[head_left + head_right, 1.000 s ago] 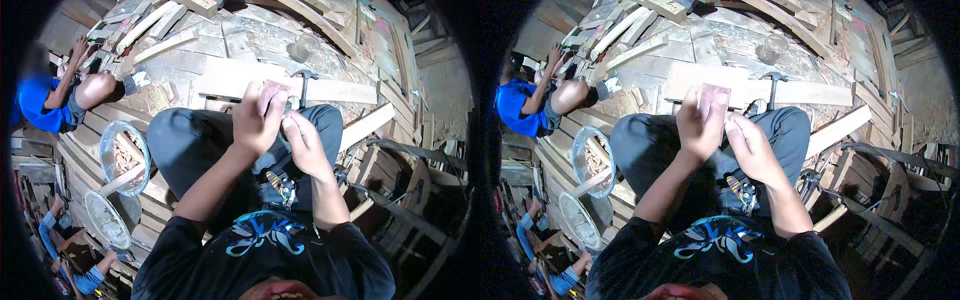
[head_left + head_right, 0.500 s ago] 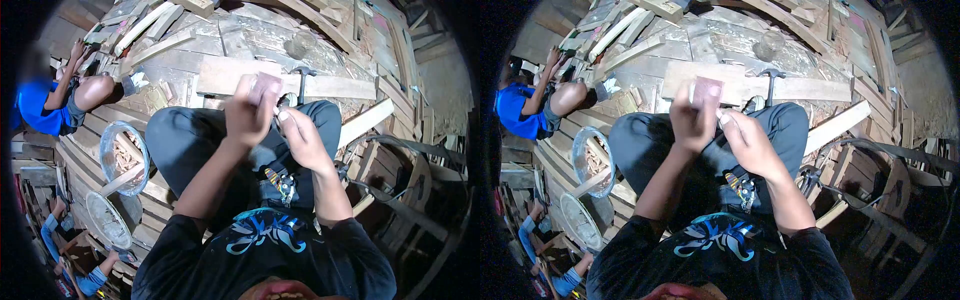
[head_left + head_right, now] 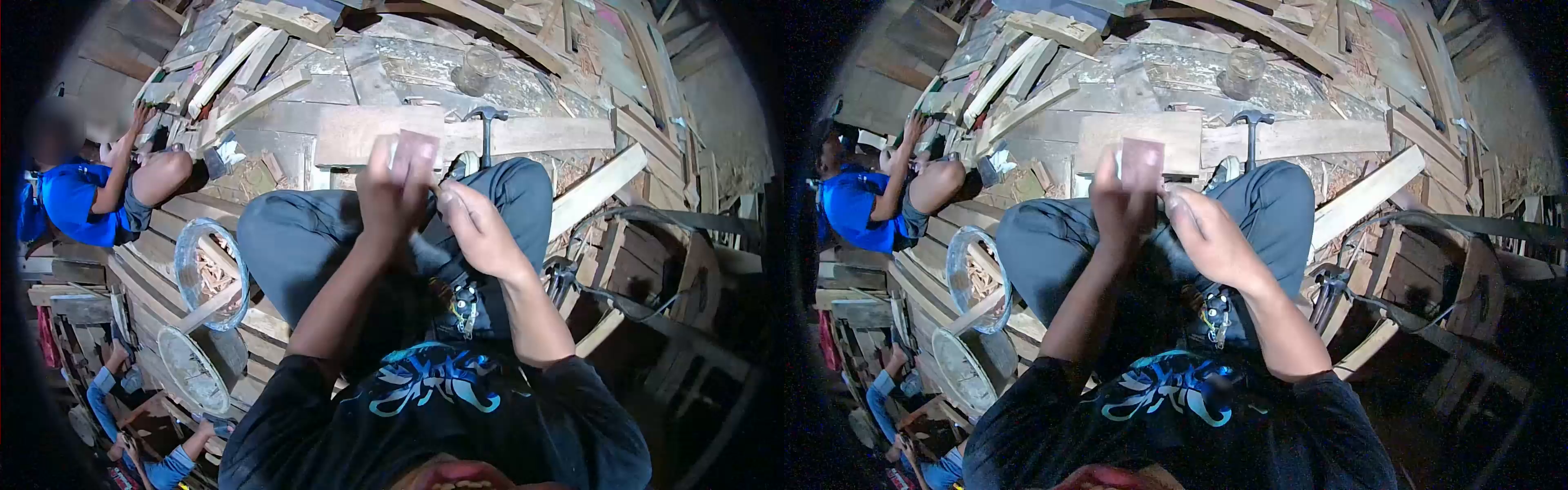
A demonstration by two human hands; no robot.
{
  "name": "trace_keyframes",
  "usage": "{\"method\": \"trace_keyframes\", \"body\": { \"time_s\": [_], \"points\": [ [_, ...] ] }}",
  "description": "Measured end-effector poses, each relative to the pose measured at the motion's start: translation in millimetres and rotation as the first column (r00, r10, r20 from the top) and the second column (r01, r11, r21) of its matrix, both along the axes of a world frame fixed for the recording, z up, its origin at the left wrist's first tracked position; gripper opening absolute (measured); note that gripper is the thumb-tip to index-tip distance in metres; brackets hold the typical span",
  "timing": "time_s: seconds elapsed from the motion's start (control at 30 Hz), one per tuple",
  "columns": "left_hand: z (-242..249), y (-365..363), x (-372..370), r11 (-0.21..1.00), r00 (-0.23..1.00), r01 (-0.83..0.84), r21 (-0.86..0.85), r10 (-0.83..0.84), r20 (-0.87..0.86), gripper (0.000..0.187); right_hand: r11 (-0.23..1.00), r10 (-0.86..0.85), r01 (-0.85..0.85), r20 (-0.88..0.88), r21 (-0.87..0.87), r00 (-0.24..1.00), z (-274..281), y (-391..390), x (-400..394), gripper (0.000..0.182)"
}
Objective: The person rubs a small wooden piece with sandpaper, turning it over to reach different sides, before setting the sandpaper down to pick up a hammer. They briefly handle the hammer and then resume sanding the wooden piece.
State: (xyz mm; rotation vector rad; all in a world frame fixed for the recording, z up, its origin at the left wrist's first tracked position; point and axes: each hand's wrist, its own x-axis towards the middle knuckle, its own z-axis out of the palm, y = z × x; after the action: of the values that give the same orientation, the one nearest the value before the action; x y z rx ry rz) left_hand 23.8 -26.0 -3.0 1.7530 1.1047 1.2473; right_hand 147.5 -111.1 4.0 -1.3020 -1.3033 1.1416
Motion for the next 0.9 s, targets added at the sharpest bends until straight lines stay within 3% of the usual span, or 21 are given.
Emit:
{"method": "trace_keyframes", "body": {
  "time_s": [0.07,0.17,0.2,0.3,0.33,0.37,0.4,0.43,0.5,0.53,0.6,0.67,0.73,0.8,0.87,0.9],
  "points": [
    [1.8,-4.4,5.9,0.999,0.999,-0.036,0.006,0.036,-0.033,0.020,0.999,0.007,-0.006,-0.024,0.033,1.000,-3.8,-0.9,7.8,0.022],
    [-10.3,-20.9,13.4,0.996,0.991,0.082,0.038,-0.086,0.100,0.019,0.999,-0.041,0.041,-0.011,0.019,0.999,-4.3,-6.6,12.2,0.023],
    [1.1,-19.0,9.2,0.997,0.982,0.039,0.064,-0.027,-0.186,0.019,0.999,-0.044,0.044,-0.013,0.000,0.999,-4.0,-9.1,10.9,0.023],
    [2.6,-11.0,20.7,0.992,0.998,-0.055,-0.116,0.057,0.013,0.020,1.000,-0.023,0.023,-0.043,-0.019,0.999,-10.0,-12.2,15.4,0.021],
    [-3.8,-13.7,11.2,0.991,0.936,0.055,0.118,-0.011,-0.352,0.020,0.999,-0.032,0.032,-0.024,0.011,0.999,-9.4,-11.6,17.9,0.020],
    [-4.1,-16.8,12.9,0.955,0.937,0.076,0.286,0.029,-0.347,0.020,0.998,-0.046,0.046,-0.006,0.037,0.999,-9.0,-12.6,19.3,0.019],
    [0.8,-20.0,15.6,0.889,0.937,0.085,0.450,0.082,-0.338,0.019,0.970,-0.154,0.166,-0.081,0.178,0.985,-11.3,-15.1,9.8,0.017],
    [9.8,-26.7,15.7,0.986,0.952,0.085,0.145,-0.037,-0.303,0.018,0.984,-0.103,0.115,-0.091,0.134,0.990,-9.8,-18.5,11.6,0.017],
    [23.9,-19.5,18.5,0.992,1.000,0.012,-0.129,-0.009,0.028,0.020,0.998,0.003,0.004,-0.116,0.060,0.993,-4.5,-22.3,19.0,0.015],
    [11.3,-19.9,23.2,0.998,0.995,-0.039,0.045,0.035,0.098,0.019,0.981,0.039,-0.006,-0.170,0.194,0.985,-16.7,-21.4,20.5,0.014],
    [15.9,-36.9,17.6,0.940,0.965,-0.031,0.340,0.116,-0.234,0.019,0.967,-0.040,0.072,-0.133,0.246,0.990,-5.0,-29.4,18.0,0.015],
    [13.0,-44.0,17.7,0.996,0.999,-0.008,0.094,0.012,-0.042,0.020,0.957,-0.074,0.091,-0.070,0.277,0.995,-11.9,-36.8,15.3,0.019],
    [16.3,-37.3,13.9,0.997,0.993,0.008,-0.074,0.001,0.122,0.022,0.976,0.015,0.014,-0.131,0.217,0.991,-15.7,-41.4,16.7,0.022],
    [25.7,-60.0,14.9,0.998,0.999,0.001,0.055,-0.004,0.039,0.022,0.994,0.022,-0.001,-0.184,0.109,0.983,-11.9,-46.4,18.9,0.028],
    [28.1,-72.8,20.3,0.967,1.000,-0.016,0.255,0.009,0.027,0.020,0.990,0.033,-0.003,-0.210,0.144,0.977,-20.0,-52.3,16.1,0.030],
    [28.4,-69.9,18.5,0.983,0.999,-0.035,0.182,0.031,0.025,0.020,0.987,0.043,-0.006,-0.226,0.161,0.973,-18.1,-53.0,12.5,0.031]
  ]
}}
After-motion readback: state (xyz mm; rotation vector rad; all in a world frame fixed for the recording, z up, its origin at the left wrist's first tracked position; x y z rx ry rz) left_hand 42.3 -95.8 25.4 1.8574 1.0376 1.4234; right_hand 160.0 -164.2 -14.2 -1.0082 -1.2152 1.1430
